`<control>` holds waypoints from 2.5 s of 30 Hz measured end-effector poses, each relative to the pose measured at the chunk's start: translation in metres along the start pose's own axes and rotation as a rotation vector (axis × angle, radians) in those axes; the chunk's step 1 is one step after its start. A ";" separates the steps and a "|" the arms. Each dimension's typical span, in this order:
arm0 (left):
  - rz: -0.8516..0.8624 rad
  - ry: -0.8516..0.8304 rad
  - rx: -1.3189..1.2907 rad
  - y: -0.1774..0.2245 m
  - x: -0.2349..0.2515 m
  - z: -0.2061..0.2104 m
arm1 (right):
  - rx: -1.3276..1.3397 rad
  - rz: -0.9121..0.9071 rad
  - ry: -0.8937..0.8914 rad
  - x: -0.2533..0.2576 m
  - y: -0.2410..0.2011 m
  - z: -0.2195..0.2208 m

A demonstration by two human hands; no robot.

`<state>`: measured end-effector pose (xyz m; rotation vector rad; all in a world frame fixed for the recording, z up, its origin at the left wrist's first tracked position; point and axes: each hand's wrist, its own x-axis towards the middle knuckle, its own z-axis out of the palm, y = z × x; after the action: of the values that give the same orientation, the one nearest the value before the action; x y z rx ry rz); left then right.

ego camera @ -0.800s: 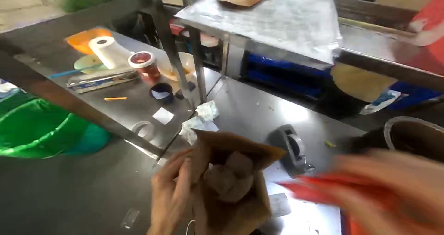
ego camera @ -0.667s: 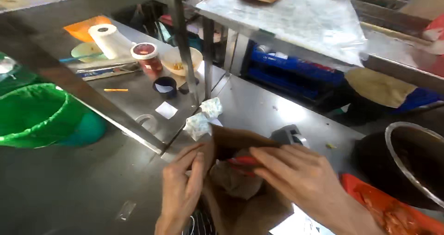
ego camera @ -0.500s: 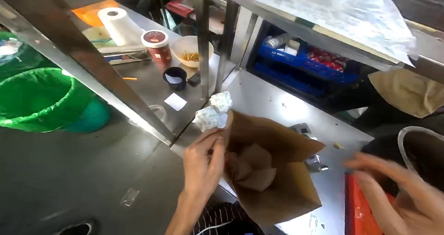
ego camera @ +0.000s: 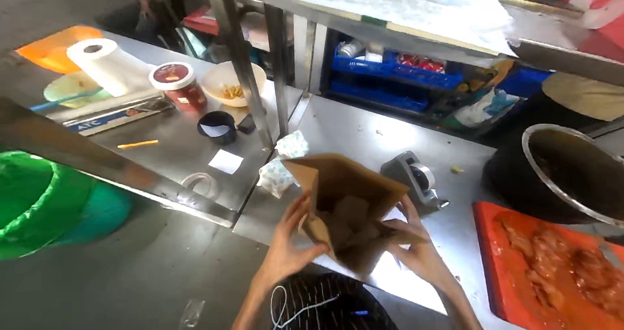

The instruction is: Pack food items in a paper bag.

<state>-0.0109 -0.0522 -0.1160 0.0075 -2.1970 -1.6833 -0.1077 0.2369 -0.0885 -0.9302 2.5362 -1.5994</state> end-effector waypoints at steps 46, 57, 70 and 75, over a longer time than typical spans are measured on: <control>-0.027 -0.488 -0.197 -0.026 0.050 -0.025 | 0.431 0.113 -0.394 0.028 0.052 -0.046; -0.042 -0.040 0.094 0.004 -0.001 0.003 | 0.266 0.005 0.072 -0.010 0.030 0.000; -0.372 0.341 -0.092 -0.008 0.006 0.076 | -0.163 0.620 0.193 0.007 0.131 -0.137; -0.295 0.419 -0.075 -0.014 0.045 0.098 | 0.251 0.881 0.019 0.030 0.141 -0.149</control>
<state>-0.0845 0.0250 -0.1370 0.6340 -1.8826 -1.7198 -0.2447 0.3882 -0.1243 0.2254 2.1527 -1.5197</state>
